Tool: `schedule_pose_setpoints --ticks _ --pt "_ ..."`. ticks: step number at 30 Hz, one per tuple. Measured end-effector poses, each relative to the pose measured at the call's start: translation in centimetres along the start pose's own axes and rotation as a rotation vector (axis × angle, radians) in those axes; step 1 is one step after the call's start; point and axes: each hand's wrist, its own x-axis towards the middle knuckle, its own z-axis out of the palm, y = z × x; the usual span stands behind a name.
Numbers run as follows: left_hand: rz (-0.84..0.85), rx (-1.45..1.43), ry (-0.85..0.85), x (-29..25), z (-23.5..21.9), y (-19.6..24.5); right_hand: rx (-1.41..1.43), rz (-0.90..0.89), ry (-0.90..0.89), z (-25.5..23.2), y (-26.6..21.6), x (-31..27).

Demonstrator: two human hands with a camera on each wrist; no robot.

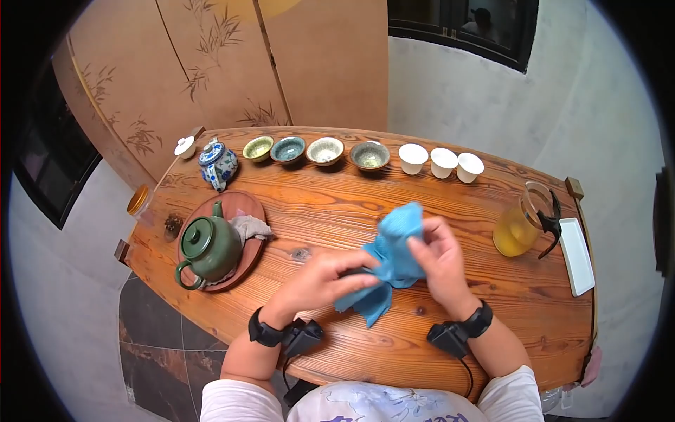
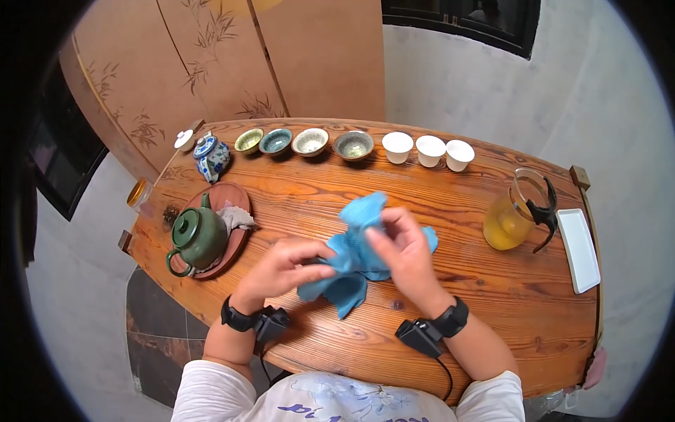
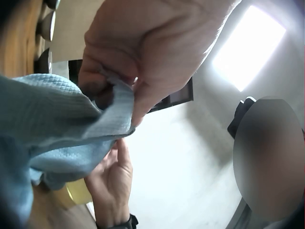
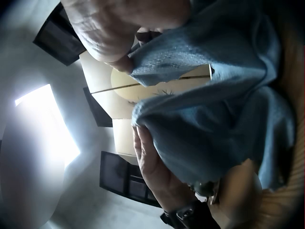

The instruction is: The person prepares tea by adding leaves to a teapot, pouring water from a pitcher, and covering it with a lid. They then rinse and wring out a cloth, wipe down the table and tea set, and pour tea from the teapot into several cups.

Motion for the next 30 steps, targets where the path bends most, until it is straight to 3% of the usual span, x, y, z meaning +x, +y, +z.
schedule_pose_setpoints --ticks 4,6,7,8,10,12,14,15,16,18,20,22,24,26,27,28,30 --pt "0.102 -0.001 0.049 0.2 0.4 -0.5 0.088 0.055 -0.168 0.8 0.5 -0.7" --pt "-0.111 -0.111 0.266 0.3 0.2 -0.3 0.025 0.062 -0.233 0.0 1.0 -0.7" --pt "-0.146 -0.148 0.287 0.5 0.1 0.1 -0.041 0.069 -0.296 -0.3 1.2 -0.8" --pt "-0.147 -0.148 0.287 0.7 0.4 -0.6 -0.04 0.069 -0.296 -0.2 1.2 -0.8" --pt "0.018 -0.058 0.262 0.9 1.0 -2.7 -0.052 0.107 -0.354 0.2 1.0 -0.8" --pt "-0.073 0.005 0.213 0.6 0.6 -2.6 -0.074 0.174 -0.341 0.2 0.4 -0.7" --pt "-0.198 -0.354 0.294 0.7 0.4 -3.3 -0.44 0.152 -0.239 0.2 -0.4 -0.5" --pt "-0.072 -0.468 0.354 0.8 0.4 -3.2 -0.46 0.124 -0.262 -0.1 -0.4 -0.2" --pt "-0.069 -0.464 0.357 0.8 0.4 -2.8 -0.46 0.119 -0.264 -0.2 -0.4 -0.1" --pt "0.049 -0.884 0.419 0.4 0.5 -2.3 -0.838 -0.103 -0.404 -0.3 -0.4 -0.1" --pt "0.091 -0.924 0.416 0.4 1.3 -1.5 -0.737 0.062 -0.511 0.6 0.7 -0.9" --pt "0.144 -1.021 0.495 0.4 2.1 -0.6 -0.374 0.274 -0.47 1.6 1.3 -1.9" --pt "0.173 -1.036 0.52 0.3 1.4 -1.6 -0.275 0.222 -0.461 1.4 2.9 -2.2" --pt "0.181 -0.922 0.591 0.4 0.0 -2.6 -0.065 0.533 -0.436 1.0 3.0 -2.2" --pt "0.108 -0.884 0.694 0.9 -0.4 -2.3 -0.111 0.509 -0.385 0.5 2.6 -2.3" --pt "0.11 -0.886 0.691 1.1 -0.6 -2.9 -0.115 0.508 -0.383 0.0 2.3 -2.2" --pt "-0.05 -0.823 0.664 1.3 -1.0 -4.6 0.059 0.588 -0.2 -0.6 1.9 -1.5"
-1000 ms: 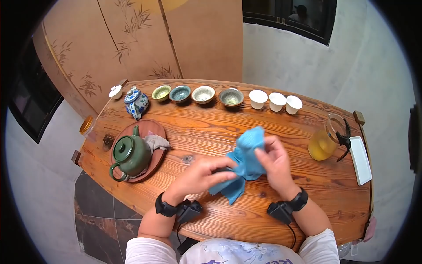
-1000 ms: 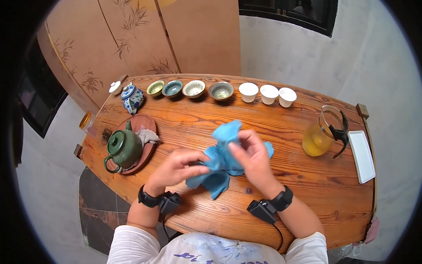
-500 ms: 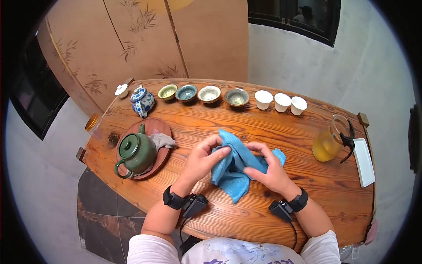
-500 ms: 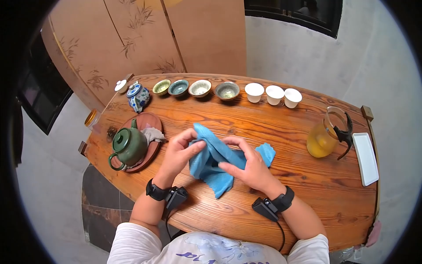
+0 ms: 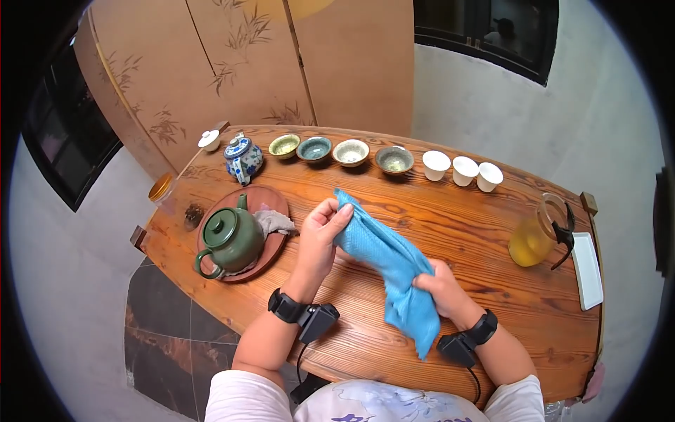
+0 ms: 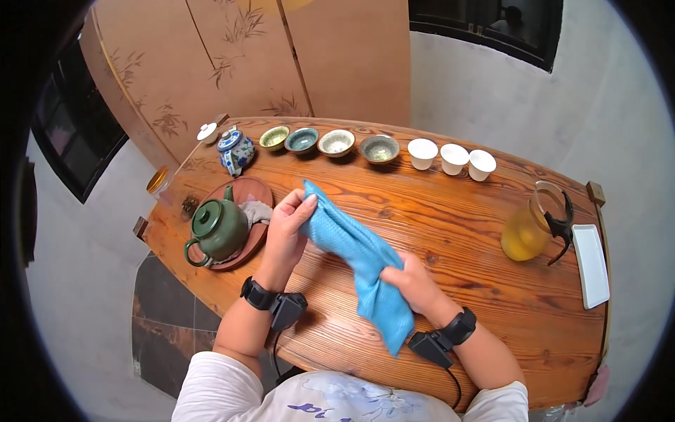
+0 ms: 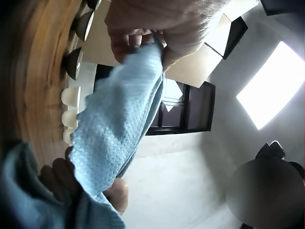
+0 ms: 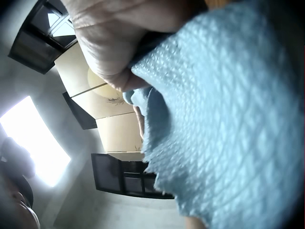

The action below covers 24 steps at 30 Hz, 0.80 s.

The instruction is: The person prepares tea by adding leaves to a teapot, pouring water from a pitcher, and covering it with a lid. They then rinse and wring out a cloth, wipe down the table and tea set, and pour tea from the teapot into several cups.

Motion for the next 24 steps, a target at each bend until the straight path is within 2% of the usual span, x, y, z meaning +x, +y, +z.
schedule_pose_setpoints --ticks 1,2,4,6,8,9,10,12,13,14,15,16,18,19,22,23,24 --pt "-0.067 0.053 0.027 0.0 -0.4 -0.4 0.037 -0.019 0.05 0.1 -0.5 0.2" --pt "-0.066 0.053 0.026 0.2 -0.7 -0.6 0.036 -0.02 0.05 0.0 -0.7 0.3" --pt "-0.091 0.281 0.012 0.4 -1.1 -0.9 -0.021 -0.126 0.21 -0.2 -0.8 0.5" --pt "-0.089 0.357 -0.043 0.2 -1.1 -0.3 -0.044 -0.159 0.253 -0.7 -1.2 0.5" --pt "-0.232 0.6 -0.106 -0.1 -0.6 0.3 -0.259 -0.313 0.3 -2.0 -1.2 0.6" --pt "-0.37 0.666 -0.129 0.1 -1.1 0.1 -0.269 -0.38 0.321 -1.8 -1.4 0.4" --pt "-0.371 0.663 -0.13 0.0 -0.9 0.1 -0.271 -0.379 0.324 -1.6 -1.6 0.2" --pt "0.256 1.086 -0.152 -0.3 0.1 0.6 -0.255 -0.379 0.297 -1.3 -1.9 -0.2" --pt "0.263 1.068 -0.237 -0.4 0.4 1.5 -0.255 -0.378 0.3 -1.1 -2.3 -0.4" --pt "0.262 1.067 -0.239 -0.7 1.0 1.8 -0.029 -0.246 0.211 -0.8 -2.8 -0.7" --pt "0.401 1.025 -0.37 -1.0 1.8 1.8 0.196 -0.114 0.119 -0.6 -3.0 -0.7" --pt "0.539 0.978 -0.495 -1.4 2.4 1.7 0.196 -0.112 0.116 -0.4 -2.8 -0.6" --pt "0.502 1.203 -0.635 -2.6 4.1 0.9 0.303 0.008 0.1 0.0 -1.9 -0.5" --pt "0.523 1.356 -0.654 -3.3 4.5 0.7 0.281 -0.01 0.079 0.2 -1.4 -0.6" --pt "0.516 1.462 -0.669 -3.1 4.6 1.4 0.227 0.002 -0.015 1.4 -2.2 -1.3" --pt "0.431 1.456 -0.69 -3.2 4.8 1.5 0.147 -0.009 -0.098 1.0 -2.3 -1.3" --pt "0.431 1.457 -0.69 -3.0 4.5 1.0 0.148 -0.01 -0.098 1.0 -2.7 -1.3"
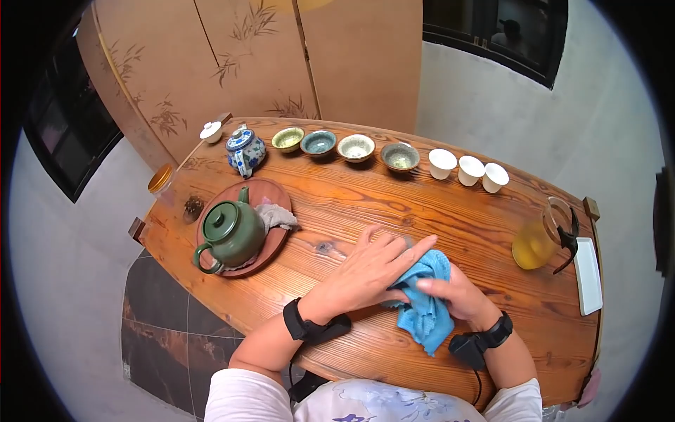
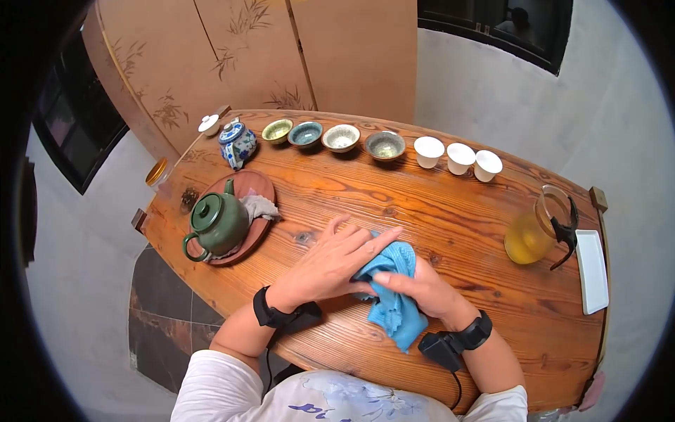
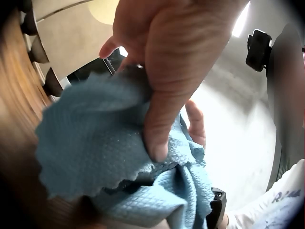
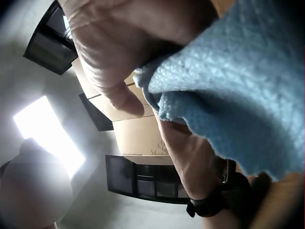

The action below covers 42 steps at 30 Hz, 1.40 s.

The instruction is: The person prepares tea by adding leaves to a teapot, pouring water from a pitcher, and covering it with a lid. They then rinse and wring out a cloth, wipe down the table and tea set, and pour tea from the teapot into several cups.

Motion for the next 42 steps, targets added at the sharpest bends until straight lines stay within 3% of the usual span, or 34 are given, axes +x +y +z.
schedule_pose_setpoints --ticks 3,4,6,7,8,10,11,14,16,17,18,20,22,25,26,28,30,31,34,36,37,40,41,42 --pt "0.02 -0.061 0.111 -0.6 0.7 -1.1 -0.499 0.034 -0.035 0.7 -1.2 0.1" --pt "0.008 -0.054 0.113 -0.8 0.6 -1.3 -0.499 0.036 -0.049 0.7 -1.4 0.1" --pt "-0.04 0.026 0.077 -0.9 0.6 -1.7 -1.021 0.004 0.12 0.6 -1.9 -0.2" --pt "-0.044 0.026 0.077 -1.0 0.4 -1.8 -1.097 -0.052 0.185 0.7 -2.0 -0.2" --pt "-0.072 -0.002 0.074 -1.1 0.1 -2.0 -1.097 -0.051 0.184 0.5 -2.0 -0.2" --pt "-0.097 -0.035 0.07 -1.3 -0.4 -2.2 -1.502 -0.13 0.178 -0.2 -1.6 0.0" --pt "-0.123 -0.114 0.102 -1.3 -0.5 -2.3 -1.478 -0.284 0.199 -0.3 -1.1 0.0" --pt "-0.083 -0.234 0.158 -1.5 -0.7 -2.7 -1.421 -0.376 0.269 -0.4 -1.5 0.2" --pt "-0.434 -0.848 -0.067 -1.4 -0.6 -3.2 -1.266 -0.256 0.299 -0.2 -2.3 0.1" --pt "-0.456 -1.112 -0.129 -1.3 -0.5 -3.3 -1.091 -0.259 0.325 -0.1 -2.3 0.2" --pt "-0.445 -1.118 -0.137 -1.1 -0.4 -3.1 -0.914 -0.265 0.348 -0.3 -2.4 0.1" --pt "-0.467 -1.458 -0.191 -0.9 -0.1 -2.7 -0.793 -0.286 0.271 -0.9 -2.2 0.0" --pt "-0.509 -1.499 -0.196 -0.6 0.7 -2.4 -0.161 -0.302 0.117 -1.0 -1.7 0.2" --pt "-0.659 -1.611 -0.324 -0.6 2.5 -2.0 0.03 -0.315 0.027 0.2 -2.4 0.2" --pt "-0.658 -1.61 -0.328 -0.5 2.7 -1.9 0.176 -0.324 -0.023 0.5 -2.4 0.3" --pt "-0.627 -1.493 -0.548 -0.4 3.5 -2.1 0.217 -0.291 -0.016 0.4 -2.0 0.2" --pt "-0.551 -1.548 -0.534 -0.5 4.8 -1.5 0.42 -0.337 -0.177 -0.2 -0.9 0.7" --pt "-0.552 -1.535 -0.516 -0.6 5.2 -1.2 0.46 -0.335 -0.088 -0.2 -0.7 0.4" --pt "-0.48 -1.549 -0.493 -0.5 5.2 -1.8 0.461 -0.434 -0.107 -0.2 -1.2 0.2" --pt "-0.27 -1.683 -0.239 -0.2 4.8 -2.2 0.435 -0.456 -0.152 0.7 -2.2 -0.5" --pt "-0.291 -1.89 -0.326 -0.1 4.3 -2.4 0.41 -0.475 -0.197 1.2 -2.7 -0.9" --pt "-0.219 -1.924 -0.374 0.0 3.8 -0.1 0.354 -0.52 -0.249 2.5 -3.6 -1.4" --pt "-0.257 -1.784 -0.374 -0.5 4.4 0.4 0.313 -0.526 -0.241 2.7 -3.6 -1.6" --pt "-0.225 -1.855 -0.456 -0.8 4.6 0.4 0.309 -0.535 -0.242 2.7 -3.4 -1.7"
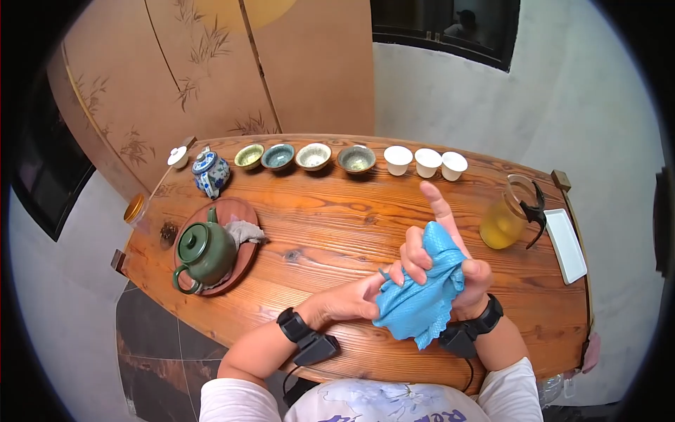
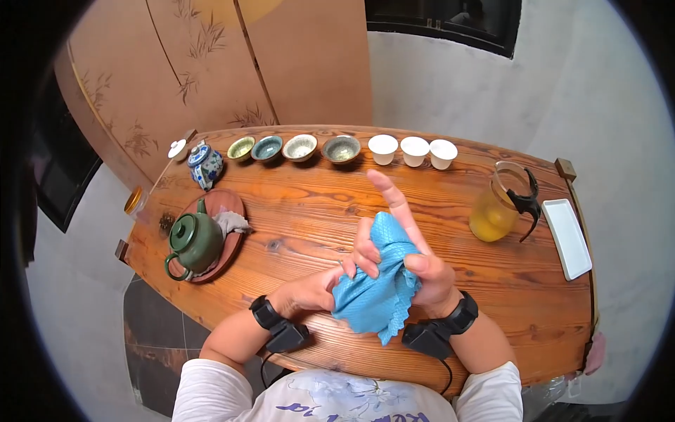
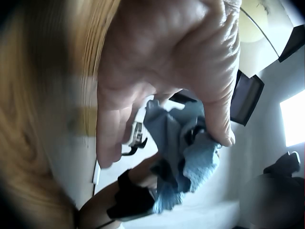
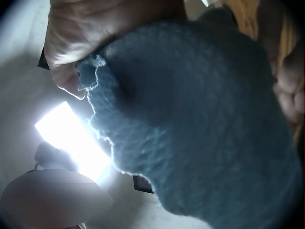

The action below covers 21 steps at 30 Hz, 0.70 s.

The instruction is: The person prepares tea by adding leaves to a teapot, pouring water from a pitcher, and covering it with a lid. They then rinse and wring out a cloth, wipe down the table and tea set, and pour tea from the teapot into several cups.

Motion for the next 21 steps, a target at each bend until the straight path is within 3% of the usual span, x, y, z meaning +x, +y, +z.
schedule_pose_setpoints --ticks 3,5,6,8,9,10,12,14,17,19,21 --pt "0.031 -0.025 0.045 0.0 1.0 0.2 -0.082 -0.031 -0.011 0.2 -0.1 -0.4" --pt "0.099 0.037 0.251 0.3 1.5 0.7 -0.427 -0.004 0.209 0.7 -1.3 -1.1" --pt "0.082 0.049 0.225 0.3 1.8 0.8 -0.437 -0.032 0.225 0.8 -1.3 -1.4" --pt "0.284 0.401 0.311 -0.2 2.5 0.6 -0.312 -0.079 0.417 0.6 -1.1 -2.0" --pt "0.263 0.557 0.397 -0.4 3.8 1.0 -0.385 -0.105 0.499 0.8 -0.9 -2.4" --pt "0.252 0.557 0.334 -0.6 4.4 1.4 -0.359 -0.128 0.503 0.7 -0.7 -3.0" --pt "0.593 1.56 0.282 -0.4 5.0 2.4 -0.355 -0.105 0.552 1.2 -0.6 -4.1" --pt "0.616 1.903 0.169 -0.4 7.4 3.3 -0.37 -0.172 0.572 2.1 -0.5 -4.9" --pt "0.688 2.204 -0.046 0.7 10.4 2.6 -0.408 -0.278 0.686 3.8 -0.1 -6.6" --pt "0.824 2.16 -0.155 2.0 11.2 1.0 -0.646 -0.327 0.652 4.7 0.1 -8.4" --pt "0.978 2.088 -0.181 3.3 11.8 -0.3 -0.693 -0.417 0.793 5.5 -0.6 -10.2"
